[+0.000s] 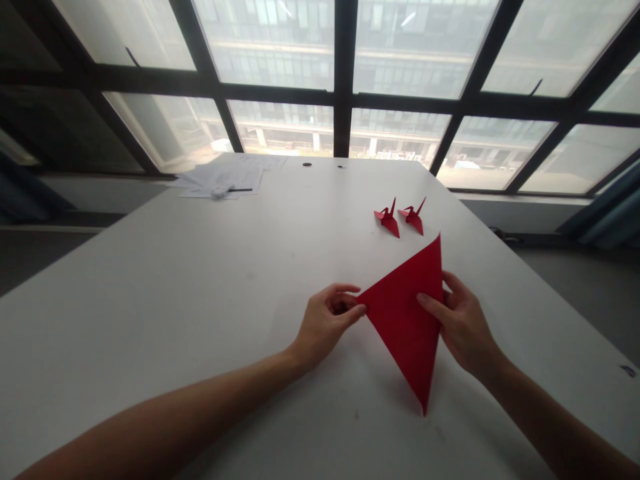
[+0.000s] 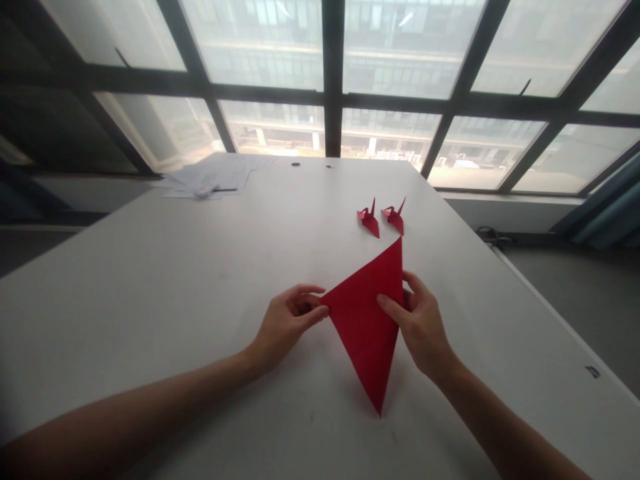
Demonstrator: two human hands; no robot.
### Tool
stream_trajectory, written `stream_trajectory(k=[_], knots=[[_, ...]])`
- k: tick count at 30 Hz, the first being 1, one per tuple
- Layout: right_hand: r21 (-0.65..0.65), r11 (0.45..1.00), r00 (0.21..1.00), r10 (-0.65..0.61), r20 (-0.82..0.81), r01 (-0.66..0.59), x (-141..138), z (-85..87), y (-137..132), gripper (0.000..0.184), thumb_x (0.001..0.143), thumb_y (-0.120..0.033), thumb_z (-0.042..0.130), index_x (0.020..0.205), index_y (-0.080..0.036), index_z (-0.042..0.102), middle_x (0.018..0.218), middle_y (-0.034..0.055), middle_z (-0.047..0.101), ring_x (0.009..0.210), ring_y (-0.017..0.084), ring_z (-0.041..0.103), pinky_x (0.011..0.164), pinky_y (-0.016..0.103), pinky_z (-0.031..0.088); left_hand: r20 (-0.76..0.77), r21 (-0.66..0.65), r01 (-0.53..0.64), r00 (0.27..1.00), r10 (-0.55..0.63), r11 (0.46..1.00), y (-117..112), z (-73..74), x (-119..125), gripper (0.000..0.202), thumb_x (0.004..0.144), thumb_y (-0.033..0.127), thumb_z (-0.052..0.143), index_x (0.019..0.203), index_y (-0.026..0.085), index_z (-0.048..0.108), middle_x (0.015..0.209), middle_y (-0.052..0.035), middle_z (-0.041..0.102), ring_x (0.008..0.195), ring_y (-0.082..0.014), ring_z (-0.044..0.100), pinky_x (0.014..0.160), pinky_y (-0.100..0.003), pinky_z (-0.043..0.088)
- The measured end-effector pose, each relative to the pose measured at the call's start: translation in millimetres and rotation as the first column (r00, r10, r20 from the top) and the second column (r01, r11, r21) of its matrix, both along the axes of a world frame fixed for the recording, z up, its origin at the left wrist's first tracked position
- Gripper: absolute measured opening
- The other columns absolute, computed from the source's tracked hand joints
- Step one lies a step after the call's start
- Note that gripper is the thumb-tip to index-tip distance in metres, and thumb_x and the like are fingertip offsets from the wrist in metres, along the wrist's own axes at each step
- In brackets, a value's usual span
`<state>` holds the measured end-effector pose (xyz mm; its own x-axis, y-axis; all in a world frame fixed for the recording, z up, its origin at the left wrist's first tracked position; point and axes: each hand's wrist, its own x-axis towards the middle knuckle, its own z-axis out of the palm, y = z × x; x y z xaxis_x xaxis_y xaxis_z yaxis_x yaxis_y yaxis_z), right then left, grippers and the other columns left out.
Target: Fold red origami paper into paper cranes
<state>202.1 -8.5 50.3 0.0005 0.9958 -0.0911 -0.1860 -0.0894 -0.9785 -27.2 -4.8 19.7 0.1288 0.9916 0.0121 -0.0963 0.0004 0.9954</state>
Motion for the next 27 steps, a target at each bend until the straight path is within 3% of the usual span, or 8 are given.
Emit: stream_trajectory(k=[27], knots=[[0.008, 1.0, 1.0, 0.008, 0.015, -0.009, 0.1, 1.1, -1.5, 0.064, 0.074, -0.042, 0.084, 0.129, -0.029, 0.055, 0.126, 0.0116, 0.069, 0.106, 0.038, 0.07, 0.077, 0.051, 0.064, -0.013, 0.021, 0.032, 0.999, -0.032, 0.999, -1.8, 2.6, 0.0, 0.026, 0.079, 0.032, 0.081, 0.091, 0.014, 0.066, 0.08, -0.0051, 0.073, 0.074, -0.0168, 0.068, 0.068, -0.027, 0.055]])
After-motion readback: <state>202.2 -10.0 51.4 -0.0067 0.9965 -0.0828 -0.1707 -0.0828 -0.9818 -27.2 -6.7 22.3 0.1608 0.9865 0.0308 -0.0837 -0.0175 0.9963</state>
